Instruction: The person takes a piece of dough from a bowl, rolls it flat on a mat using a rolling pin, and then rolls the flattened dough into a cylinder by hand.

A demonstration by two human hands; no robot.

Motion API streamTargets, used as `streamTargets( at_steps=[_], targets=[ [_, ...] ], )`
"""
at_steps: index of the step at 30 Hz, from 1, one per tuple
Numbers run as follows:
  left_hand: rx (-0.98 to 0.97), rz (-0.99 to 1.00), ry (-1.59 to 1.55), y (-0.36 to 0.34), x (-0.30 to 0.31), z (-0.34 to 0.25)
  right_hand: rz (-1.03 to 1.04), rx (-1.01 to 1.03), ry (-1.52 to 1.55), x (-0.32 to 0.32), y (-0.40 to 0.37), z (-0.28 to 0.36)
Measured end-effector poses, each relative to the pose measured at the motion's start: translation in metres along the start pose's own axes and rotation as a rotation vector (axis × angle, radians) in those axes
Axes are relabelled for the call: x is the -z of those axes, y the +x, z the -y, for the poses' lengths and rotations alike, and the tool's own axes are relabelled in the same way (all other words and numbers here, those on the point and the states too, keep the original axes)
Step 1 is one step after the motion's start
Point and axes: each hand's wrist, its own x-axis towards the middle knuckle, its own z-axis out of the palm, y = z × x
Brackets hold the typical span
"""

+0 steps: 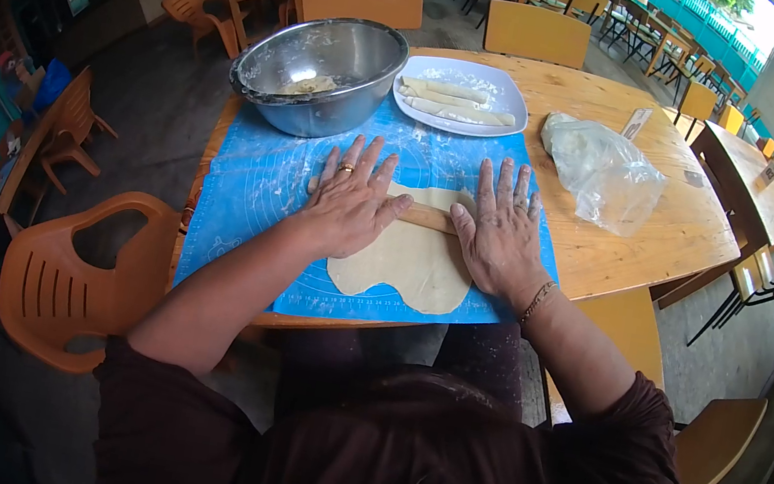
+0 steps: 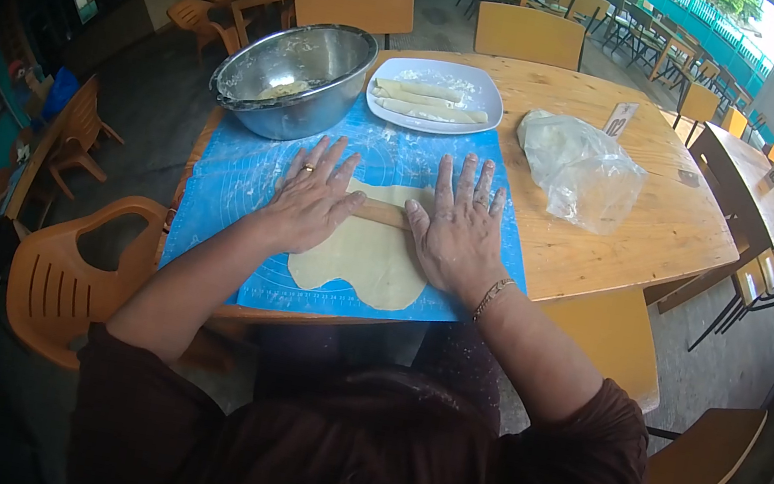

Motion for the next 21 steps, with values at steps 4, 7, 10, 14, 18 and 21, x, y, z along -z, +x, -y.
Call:
streamTargets(
  at_steps=[4,7,10,14,18,21],
  targets=[
    [-0.021,0.191,-0.055,-0.04,0.006,-0.007,0.176,0.076,-0.007,0.025,-0.034,0.015],
    [-0.081,0.169,0.011,-0.058,0.008,-0.01,0.199,0.126,0.097,0.029,-0.05,0.016],
    [-0.05,0.167,-0.017,-0.05,0.008,-0.014,0.231,0.1,0.032,0.028,-0.033,0.015],
    [0.065,0.198,-0.013,-0.003,0.012,-0.014,0.245,0.011,-0.065,0.02,0.01,0.006],
    [0.179,0.208,-0.085,0.029,0.013,-0.009,0.21,-0.056,-0.103,0.002,0.04,-0.004],
    [0.224,0.24,-0.098,0.045,0.014,-0.005,0.184,-0.099,-0.111,-0.001,0.052,-0.006]
  ],
)
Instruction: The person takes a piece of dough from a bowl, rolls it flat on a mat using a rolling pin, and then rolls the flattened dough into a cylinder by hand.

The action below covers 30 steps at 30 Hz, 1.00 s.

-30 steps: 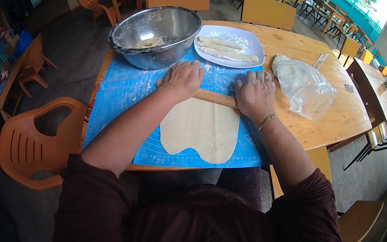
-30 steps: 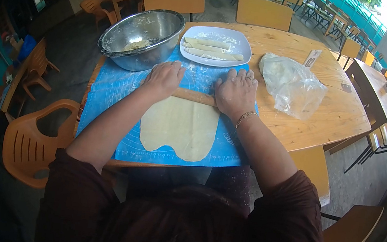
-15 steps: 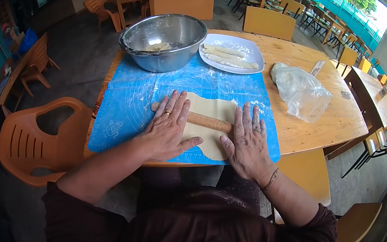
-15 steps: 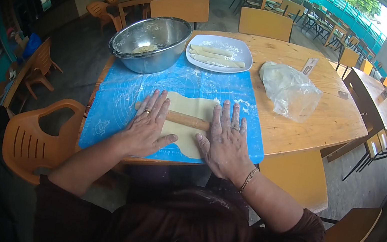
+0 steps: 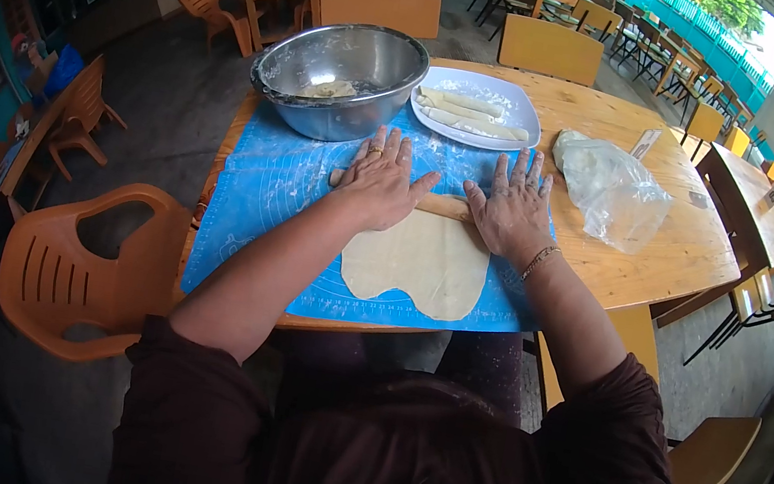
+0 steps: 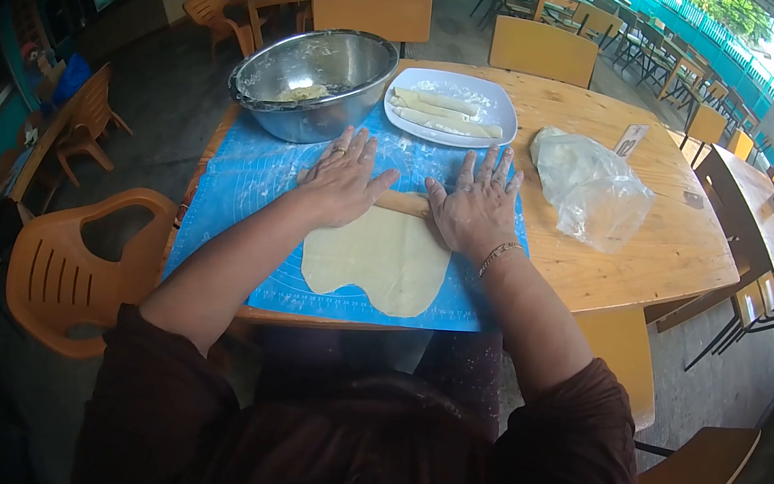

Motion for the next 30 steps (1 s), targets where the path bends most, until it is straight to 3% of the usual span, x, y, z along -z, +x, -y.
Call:
streamTargets(
  at_steps=[5,8,13,17,21,24,26,30],
  targets=[
    [-0.031,-0.017,-0.068,-0.022,0.0,0.0,-0.016,0.052,-0.016,-0.002,-0.014,-0.001],
    [-0.106,0.076,0.009,-0.054,-0.007,0.007,-0.028,0.143,0.015,0.006,-0.052,0.004],
    [-0.42,-0.133,0.031,-0.13,-0.019,0.015,-0.01,0.318,0.078,0.021,-0.116,0.006],
    [-0.46,-0.142,0.07,-0.154,-0.019,0.014,0.031,0.415,0.137,0.028,-0.13,0.001],
    [-0.43,-0.154,0.04,-0.116,-0.027,0.019,-0.022,0.38,0.073,0.015,-0.097,-0.001],
    [-0.279,-0.125,0.099,-0.071,-0.021,0.013,0.014,0.229,-0.01,0.011,-0.054,0.005],
    [-0.134,-0.019,-0.021,-0.048,-0.009,0.007,0.036,0.187,-0.007,0.011,-0.03,0.004],
    [-0.096,0.0,0.051,-0.019,-0.006,0.01,0.006,0.15,-0.008,0.004,-0.006,0.0]
  ],
)
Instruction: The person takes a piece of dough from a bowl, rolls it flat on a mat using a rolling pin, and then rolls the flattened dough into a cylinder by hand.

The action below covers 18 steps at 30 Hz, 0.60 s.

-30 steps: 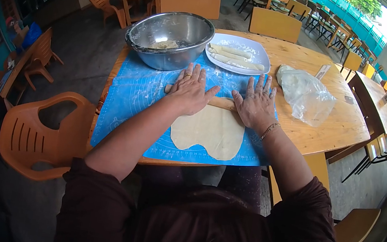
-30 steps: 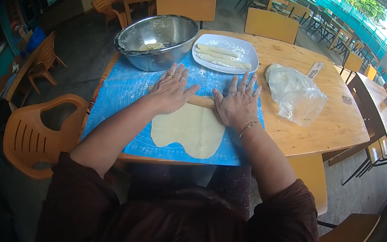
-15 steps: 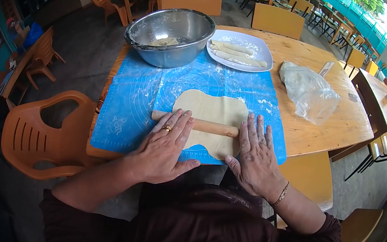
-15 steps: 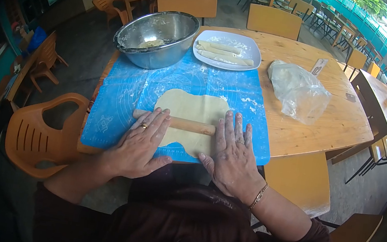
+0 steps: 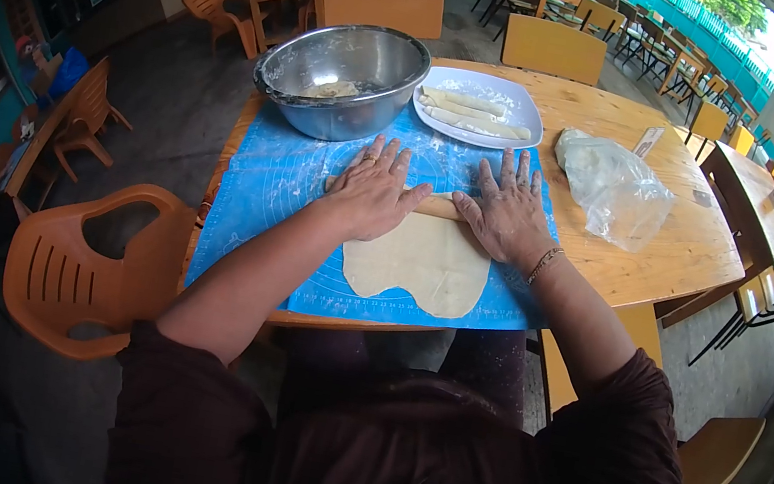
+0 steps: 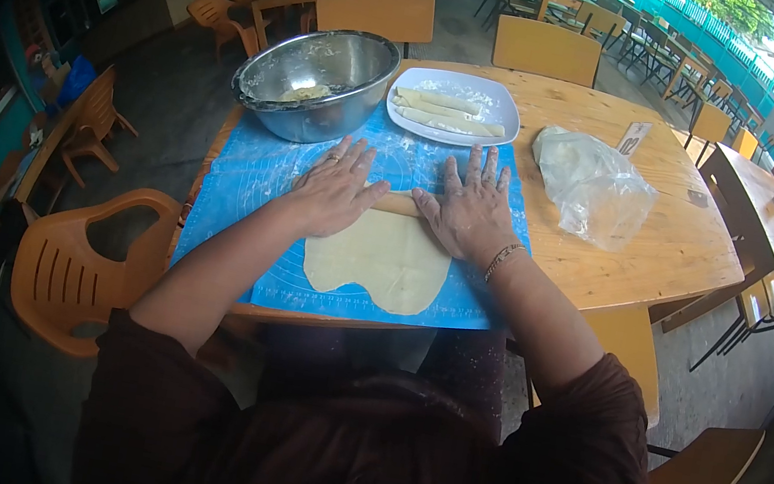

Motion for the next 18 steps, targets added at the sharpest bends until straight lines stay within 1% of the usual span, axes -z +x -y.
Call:
streamTargets(
  at_steps=[1,3,4,5,6,7,8,10,11,12,13,14,15,16,17,18],
  targets=[
    [0.005,-0.036,0.007,0.003,-0.001,0.001,-0.007,0.002,0.001,-0.003,0.0,-0.001],
    [0.007,-0.074,0.012,0.003,-0.004,0.001,-0.164,0.113,0.033,-0.009,-0.007,-0.002],
    [-0.027,-0.121,0.035,-0.002,-0.007,0.002,-0.167,0.114,0.028,-0.009,-0.012,-0.002],
    [-0.061,-0.165,0.058,-0.008,-0.011,0.002,-0.177,0.205,0.1,-0.009,-0.019,0.0],
    [-0.062,-0.166,0.056,-0.015,-0.012,0.002,-0.184,0.296,0.173,-0.01,-0.027,0.0],
    [-0.07,-0.063,0.044,-0.025,-0.01,0.0,-0.247,0.346,0.271,-0.01,-0.035,0.0],
    [-0.079,0.041,0.036,-0.033,-0.006,-0.001,-0.248,0.342,0.273,-0.008,-0.039,-0.002],
    [-0.102,0.029,0.002,-0.046,-0.003,-0.001,-0.272,0.411,0.271,-0.003,-0.047,-0.005],
    [-0.124,0.011,-0.036,-0.05,-0.002,-0.001,-0.269,0.411,0.273,-0.001,-0.047,-0.005],
    [-0.122,0.01,-0.036,-0.051,0.0,-0.003,-0.195,0.369,0.33,0.002,-0.044,-0.004],
    [-0.146,-0.05,-0.141,-0.05,0.002,-0.004,-0.123,0.328,0.385,0.006,-0.041,-0.005],
    [-0.17,-0.111,-0.246,-0.049,0.004,-0.003,-0.125,0.332,0.384,0.009,-0.039,-0.008],
    [-0.167,-0.113,-0.245,-0.047,0.005,-0.002,-0.204,0.323,0.363,0.012,-0.038,-0.014],
    [-0.271,-0.404,-0.31,-0.043,0.005,0.0,-0.281,0.31,0.343,0.016,-0.037,-0.02],
    [-0.375,-0.694,-0.373,-0.04,0.006,0.001,-0.306,0.289,0.429,0.026,-0.038,-0.026],
    [-0.373,-0.692,-0.376,-0.038,0.008,0.003,-0.303,0.288,0.429,0.038,-0.041,-0.034]
  ],
)
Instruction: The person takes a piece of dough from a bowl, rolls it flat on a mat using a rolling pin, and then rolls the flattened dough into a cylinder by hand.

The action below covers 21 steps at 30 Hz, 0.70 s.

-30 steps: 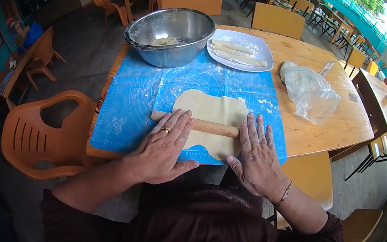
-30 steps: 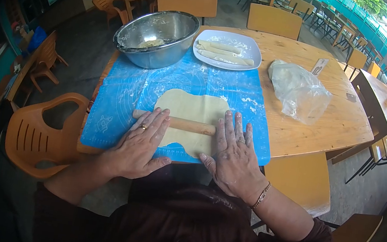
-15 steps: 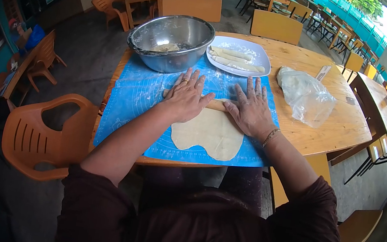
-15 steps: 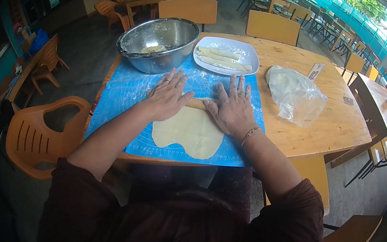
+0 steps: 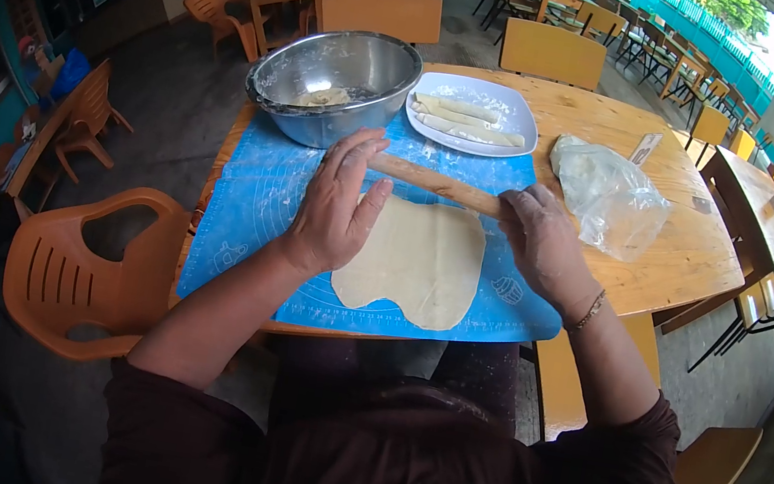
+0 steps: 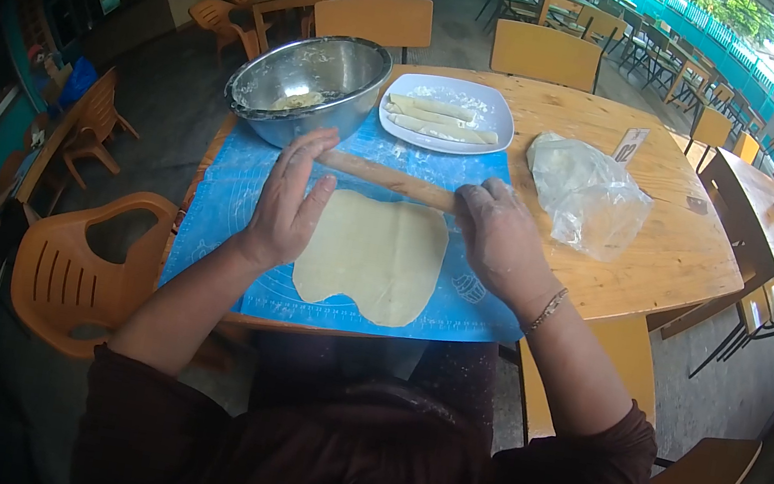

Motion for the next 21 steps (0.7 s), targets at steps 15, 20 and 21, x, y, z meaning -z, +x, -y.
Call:
streamTargets(
  at_steps=[15,20,21],
  targets=[
    [0.153,0.626,0.133,0.033,-0.031,0.012,0.021,-0.201,-0.099,-0.007,-0.007,-0.079],
    [0.134,0.493,0.149,0.019,-0.037,0.023,-0.014,-0.155,-0.242,-0.016,-0.006,-0.08],
    [0.102,0.427,0.129,0.016,-0.038,0.024,0.001,-0.188,-0.221,-0.016,-0.006,-0.079]
  ],
)
